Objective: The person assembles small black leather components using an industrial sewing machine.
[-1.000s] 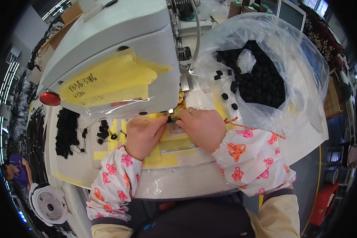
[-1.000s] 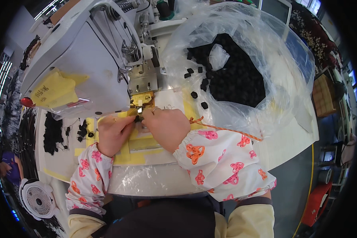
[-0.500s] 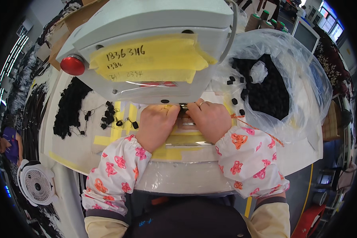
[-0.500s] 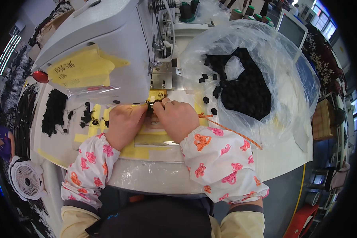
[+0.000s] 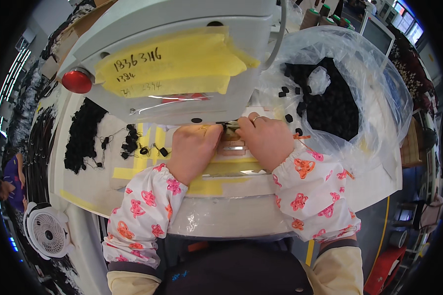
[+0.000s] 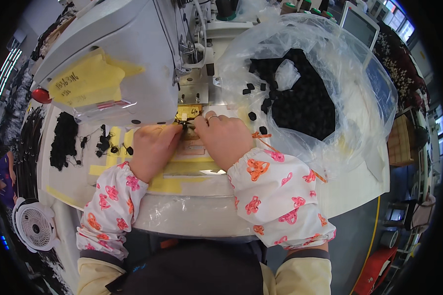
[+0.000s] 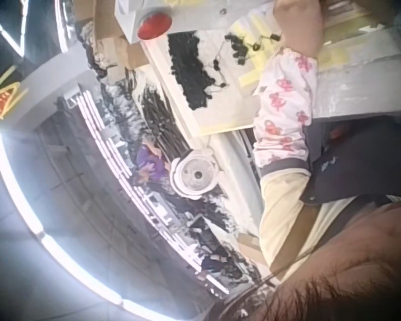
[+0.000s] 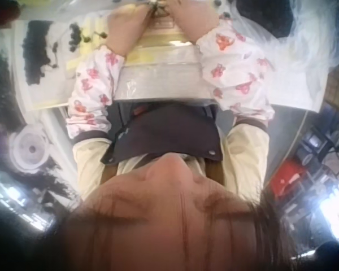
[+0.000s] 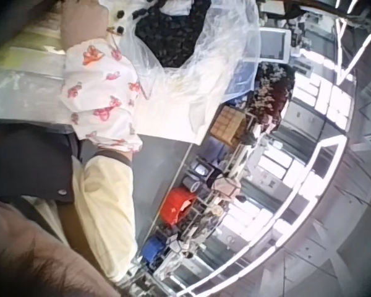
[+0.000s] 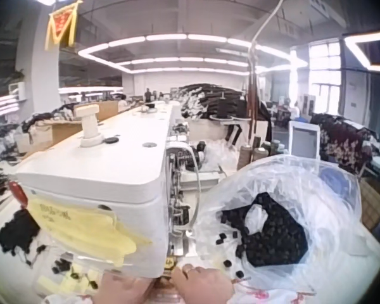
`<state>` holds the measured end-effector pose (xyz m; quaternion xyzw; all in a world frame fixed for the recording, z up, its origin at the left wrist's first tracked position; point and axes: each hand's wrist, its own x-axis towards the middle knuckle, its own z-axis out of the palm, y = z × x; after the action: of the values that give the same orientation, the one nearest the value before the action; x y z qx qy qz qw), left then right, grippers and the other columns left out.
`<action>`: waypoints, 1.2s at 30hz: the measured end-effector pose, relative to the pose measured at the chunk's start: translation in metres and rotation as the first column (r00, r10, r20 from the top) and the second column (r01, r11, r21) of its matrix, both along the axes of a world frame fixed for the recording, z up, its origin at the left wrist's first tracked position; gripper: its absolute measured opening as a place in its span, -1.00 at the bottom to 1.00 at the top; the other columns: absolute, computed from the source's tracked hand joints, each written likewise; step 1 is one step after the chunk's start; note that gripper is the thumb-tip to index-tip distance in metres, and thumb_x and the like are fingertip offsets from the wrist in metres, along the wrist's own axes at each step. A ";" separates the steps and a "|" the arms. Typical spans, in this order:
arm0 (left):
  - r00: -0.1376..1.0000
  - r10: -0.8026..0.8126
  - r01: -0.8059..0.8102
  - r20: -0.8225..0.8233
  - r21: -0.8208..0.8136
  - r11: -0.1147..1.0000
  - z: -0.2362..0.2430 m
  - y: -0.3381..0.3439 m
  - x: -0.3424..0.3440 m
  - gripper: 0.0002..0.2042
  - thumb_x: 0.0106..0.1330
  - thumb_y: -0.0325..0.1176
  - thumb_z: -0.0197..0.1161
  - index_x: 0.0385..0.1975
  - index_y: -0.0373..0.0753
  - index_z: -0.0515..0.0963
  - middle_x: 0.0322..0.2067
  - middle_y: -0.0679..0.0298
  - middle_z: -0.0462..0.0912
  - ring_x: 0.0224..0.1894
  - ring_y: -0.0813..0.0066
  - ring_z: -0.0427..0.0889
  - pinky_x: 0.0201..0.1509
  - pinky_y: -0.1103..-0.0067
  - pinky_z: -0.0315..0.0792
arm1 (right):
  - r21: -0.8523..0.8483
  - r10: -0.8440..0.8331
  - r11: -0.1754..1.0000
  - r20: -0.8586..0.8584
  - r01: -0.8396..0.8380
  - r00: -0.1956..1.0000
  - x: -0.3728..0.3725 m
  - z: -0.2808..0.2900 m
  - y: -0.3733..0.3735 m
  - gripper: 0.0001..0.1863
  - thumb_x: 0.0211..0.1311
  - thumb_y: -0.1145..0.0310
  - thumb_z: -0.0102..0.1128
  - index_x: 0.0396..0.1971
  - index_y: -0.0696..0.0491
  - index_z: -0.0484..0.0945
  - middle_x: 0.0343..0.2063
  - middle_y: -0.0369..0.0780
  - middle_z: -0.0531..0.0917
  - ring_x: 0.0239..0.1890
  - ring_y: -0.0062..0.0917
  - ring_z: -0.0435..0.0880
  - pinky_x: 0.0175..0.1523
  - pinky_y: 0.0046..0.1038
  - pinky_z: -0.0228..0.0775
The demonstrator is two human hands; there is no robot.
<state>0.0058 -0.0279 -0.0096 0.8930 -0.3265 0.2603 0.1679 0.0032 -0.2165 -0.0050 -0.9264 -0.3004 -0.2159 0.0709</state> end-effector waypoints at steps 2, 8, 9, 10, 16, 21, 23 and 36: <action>1.000 0.016 -0.017 -0.023 -0.022 1.000 -0.001 0.002 -0.001 -0.90 -0.02 -0.47 0.27 -0.50 -0.18 0.52 -0.68 0.24 0.51 -0.65 0.32 0.51 -0.57 0.46 0.36 | 0.091 -0.115 0.987 -0.164 0.131 0.980 -0.006 0.012 0.001 -0.74 0.03 0.23 0.25 -0.43 0.06 0.42 -0.52 -0.25 0.51 -0.56 -0.40 0.57 -0.52 -0.42 0.39; 0.997 -0.027 0.022 -0.070 -0.070 0.997 0.005 0.005 -0.003 -0.88 0.02 -0.46 0.25 -0.40 -0.18 0.58 -0.63 0.24 0.55 -0.60 0.31 0.55 -0.55 0.46 0.38 | 0.290 0.102 0.956 -0.188 -0.044 0.977 -0.040 0.011 0.008 -0.64 -0.17 0.36 0.33 -0.32 0.08 0.44 -0.28 -0.19 0.56 -0.54 -0.38 0.59 -0.49 -0.42 0.42; 0.996 -0.013 0.005 -0.088 -0.091 0.996 0.007 0.005 -0.005 -0.86 0.03 -0.45 0.25 -0.37 -0.18 0.59 -0.63 0.25 0.56 -0.60 0.30 0.55 -0.55 0.46 0.38 | 0.278 0.140 0.955 -0.132 -0.099 0.981 -0.043 0.010 0.012 -0.59 -0.23 0.41 0.33 -0.27 0.08 0.45 -0.20 -0.17 0.56 -0.55 -0.39 0.59 -0.49 -0.43 0.43; 0.994 0.002 -0.014 -0.109 -0.108 0.994 0.008 0.007 -0.008 -0.84 0.04 -0.45 0.25 -0.34 -0.17 0.60 -0.62 0.25 0.57 -0.60 0.29 0.55 -0.55 0.46 0.38 | 0.264 0.147 0.959 -0.142 -0.105 0.979 -0.043 0.005 0.016 -0.57 -0.25 0.47 0.25 -0.21 0.11 0.47 -0.06 -0.13 0.53 -0.55 -0.44 0.60 -0.48 -0.46 0.44; 0.974 -0.006 -0.037 -0.228 -0.185 0.982 0.007 0.010 -0.011 -0.87 0.07 -0.41 0.19 -0.37 -0.18 0.57 -0.55 0.24 0.57 -0.53 0.22 0.55 -0.48 0.43 0.40 | 0.101 0.090 0.992 -0.123 -0.078 0.988 -0.040 -0.003 0.025 -0.67 -0.10 0.50 0.08 -0.22 0.18 0.48 0.00 -0.06 0.50 -0.58 -0.51 0.58 -0.47 -0.50 0.46; 0.945 0.012 -0.116 -0.326 -0.301 0.947 0.005 0.011 -0.008 -0.86 0.12 -0.36 0.18 -0.35 -0.21 0.58 -0.51 0.20 0.60 -0.48 0.16 0.55 -0.44 0.39 0.40 | 0.055 0.066 0.997 -0.102 -0.061 0.993 -0.040 -0.003 0.026 -0.65 -0.11 0.49 0.09 -0.20 0.19 0.49 0.00 -0.03 0.50 -0.59 -0.51 0.57 -0.48 -0.49 0.46; 0.926 0.062 -0.188 -0.372 -0.312 0.931 0.006 0.011 -0.006 -0.85 0.12 -0.35 0.18 -0.35 -0.23 0.58 -0.51 0.19 0.59 -0.47 0.16 0.55 -0.41 0.38 0.40 | 0.040 0.062 0.997 -0.104 -0.059 0.993 -0.040 -0.002 0.028 -0.65 -0.10 0.48 0.09 -0.20 0.19 0.49 0.00 -0.02 0.49 -0.59 -0.51 0.57 -0.48 -0.49 0.46; 0.906 0.087 -0.178 -0.414 -0.186 0.966 -0.009 0.015 -0.001 -0.84 0.11 -0.32 0.16 -0.38 -0.24 0.56 -0.48 0.16 0.58 -0.44 0.17 0.54 -0.37 0.36 0.38 | -0.011 0.016 1.000 -0.005 -0.016 1.000 -0.041 -0.001 0.036 -0.72 -0.06 0.51 0.09 -0.26 0.20 0.49 -0.05 -0.01 0.52 -0.63 -0.56 0.54 -0.57 -0.55 0.40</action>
<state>0.0048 -0.0126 -0.0182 0.9234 -0.1924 0.1164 0.3110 -0.0380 -0.1802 -0.0056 -0.9248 -0.3089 -0.2114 0.0682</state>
